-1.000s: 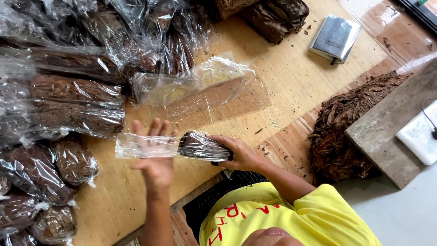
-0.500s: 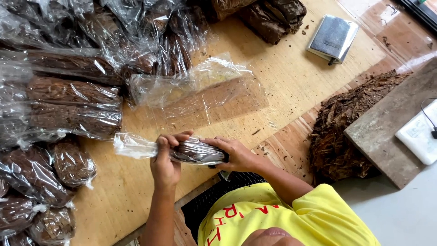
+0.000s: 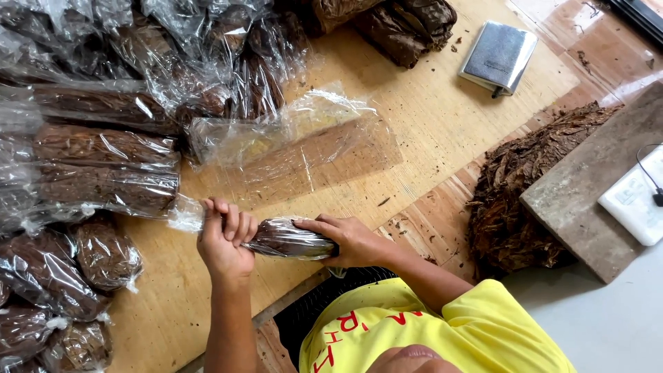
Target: The person wraps dark brown bundles in clear plastic bags on a wooden table. They pick up each bundle, place it into a plastic bag, and seal the bag before setting it aside with other wrapped items.
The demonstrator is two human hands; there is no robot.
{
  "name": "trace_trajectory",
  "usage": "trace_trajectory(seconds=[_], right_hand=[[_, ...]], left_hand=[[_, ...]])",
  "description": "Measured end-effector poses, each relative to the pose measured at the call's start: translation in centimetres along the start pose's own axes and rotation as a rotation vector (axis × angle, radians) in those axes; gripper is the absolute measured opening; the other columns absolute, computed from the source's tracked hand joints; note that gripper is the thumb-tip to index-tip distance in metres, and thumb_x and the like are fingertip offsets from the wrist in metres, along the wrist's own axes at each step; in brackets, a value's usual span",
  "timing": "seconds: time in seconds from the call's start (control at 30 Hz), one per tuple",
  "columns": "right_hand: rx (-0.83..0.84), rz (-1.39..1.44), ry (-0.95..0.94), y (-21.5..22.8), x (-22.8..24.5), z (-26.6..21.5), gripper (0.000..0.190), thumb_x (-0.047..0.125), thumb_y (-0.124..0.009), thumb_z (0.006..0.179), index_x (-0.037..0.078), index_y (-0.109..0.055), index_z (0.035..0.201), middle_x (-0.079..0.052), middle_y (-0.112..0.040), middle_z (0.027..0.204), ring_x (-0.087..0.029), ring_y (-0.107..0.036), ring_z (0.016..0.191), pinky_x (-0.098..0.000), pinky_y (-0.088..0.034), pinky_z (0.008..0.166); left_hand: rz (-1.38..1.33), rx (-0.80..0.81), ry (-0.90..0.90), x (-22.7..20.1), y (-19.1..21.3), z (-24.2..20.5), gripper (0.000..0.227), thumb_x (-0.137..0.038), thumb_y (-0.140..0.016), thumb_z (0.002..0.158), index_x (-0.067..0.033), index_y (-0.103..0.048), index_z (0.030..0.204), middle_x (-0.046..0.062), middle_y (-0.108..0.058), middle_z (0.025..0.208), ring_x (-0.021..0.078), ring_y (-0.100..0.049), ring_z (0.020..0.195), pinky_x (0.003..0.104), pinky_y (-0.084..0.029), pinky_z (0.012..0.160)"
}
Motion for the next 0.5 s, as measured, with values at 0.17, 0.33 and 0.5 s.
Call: trace_trajectory(seconds=[0.17,0.33,0.5], right_hand=[[0.008,0.039,-0.040,-0.3,-0.4,-0.1,0.088,0.011,-0.085,0.068,0.013,-0.048,0.147,-0.016,-0.066,0.106,-0.042,-0.072,0.090,-0.0548,-0.060,0.075],[0.021,0.068,-0.065,-0.2,-0.5,-0.1,0.088,0.007,-0.085,0.066,0.014,-0.050,0.146,-0.015,-0.067,0.105,-0.041,-0.073,0.090,-0.0516,-0.061,0.076],[0.013,0.136,-0.129,0.1,-0.7,0.0,0.086,0.002,-0.085,0.066,0.012,-0.054,0.145,-0.015,-0.069,0.105,-0.038,-0.073,0.092,-0.0480,-0.062,0.080]], left_hand=[[0.003,-0.043,-0.025,-3.1,0.7,0.0,0.033,-0.045,-0.033,0.112,-0.0261,-0.053,0.094,-0.010,-0.018,0.052,0.0045,-0.018,0.037,0.019,-0.025,0.039],[0.058,-0.140,-0.052,-5.2,2.2,-0.1,0.031,-0.049,-0.035,0.111,-0.0298,-0.054,0.095,-0.011,-0.015,0.056,0.0031,-0.016,0.039,0.017,-0.022,0.038],[0.100,-0.273,-0.216,-7.4,4.2,-0.4,0.022,-0.048,-0.044,0.109,-0.0341,-0.056,0.099,-0.012,-0.020,0.059,0.0035,-0.019,0.043,0.017,-0.022,0.042]])
Point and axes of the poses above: each hand's wrist, its own z-axis towards the middle knuckle, its own y-axis out of the back of the hand, x = y × z, the point moved 5 cm from there along z, towards the middle knuckle
